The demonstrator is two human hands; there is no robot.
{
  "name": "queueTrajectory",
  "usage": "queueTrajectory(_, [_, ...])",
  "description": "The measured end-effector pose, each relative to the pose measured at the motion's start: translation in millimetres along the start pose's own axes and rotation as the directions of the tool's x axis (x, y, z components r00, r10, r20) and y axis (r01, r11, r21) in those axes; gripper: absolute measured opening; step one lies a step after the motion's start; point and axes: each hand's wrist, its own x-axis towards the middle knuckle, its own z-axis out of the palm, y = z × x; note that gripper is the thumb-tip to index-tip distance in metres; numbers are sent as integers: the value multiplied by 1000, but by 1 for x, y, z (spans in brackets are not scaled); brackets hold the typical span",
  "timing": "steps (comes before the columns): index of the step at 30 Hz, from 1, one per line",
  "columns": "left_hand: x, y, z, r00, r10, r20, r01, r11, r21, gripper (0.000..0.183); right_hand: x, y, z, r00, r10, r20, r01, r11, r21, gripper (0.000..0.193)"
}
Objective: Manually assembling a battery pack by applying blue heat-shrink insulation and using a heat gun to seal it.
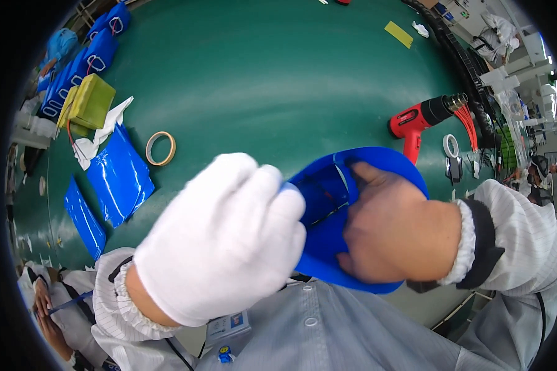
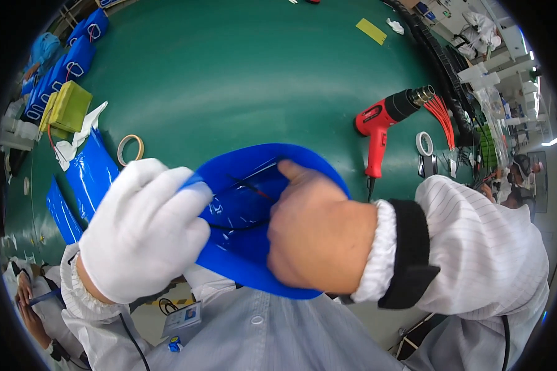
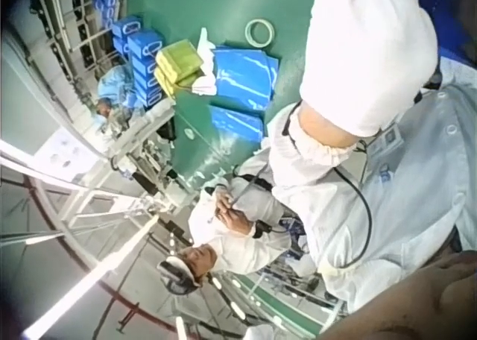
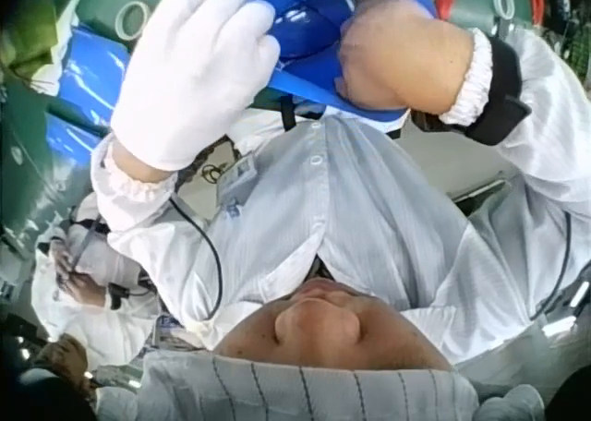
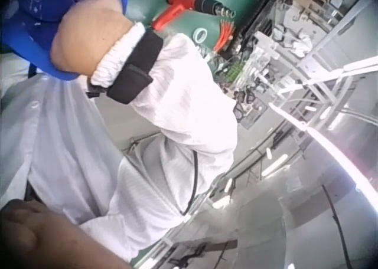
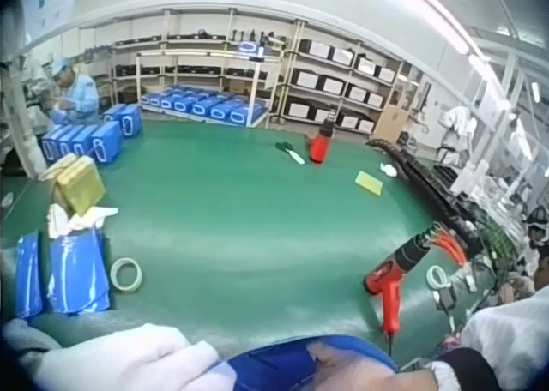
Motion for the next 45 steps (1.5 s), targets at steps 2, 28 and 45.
queueTrajectory(2, [1, 1, 2, 1000, -10, 3, 10, 1000, -12, 18, -1, 4, 4, 999, -18, -27, 17, 999, -29, 46])
queueTrajectory(28, [-4, -27, 39, 976, 4, -218, -22, 996, -81, 11, 38, 35, -33, 895, -88, 438, -13, 975, 222, 24])
queueTrajectory(45, [-20, -16, 44, 958, -142, -249, 88, 972, -216, 11, 120, 29, -62, 657, -158, 737, 132, 987, 94, 14])
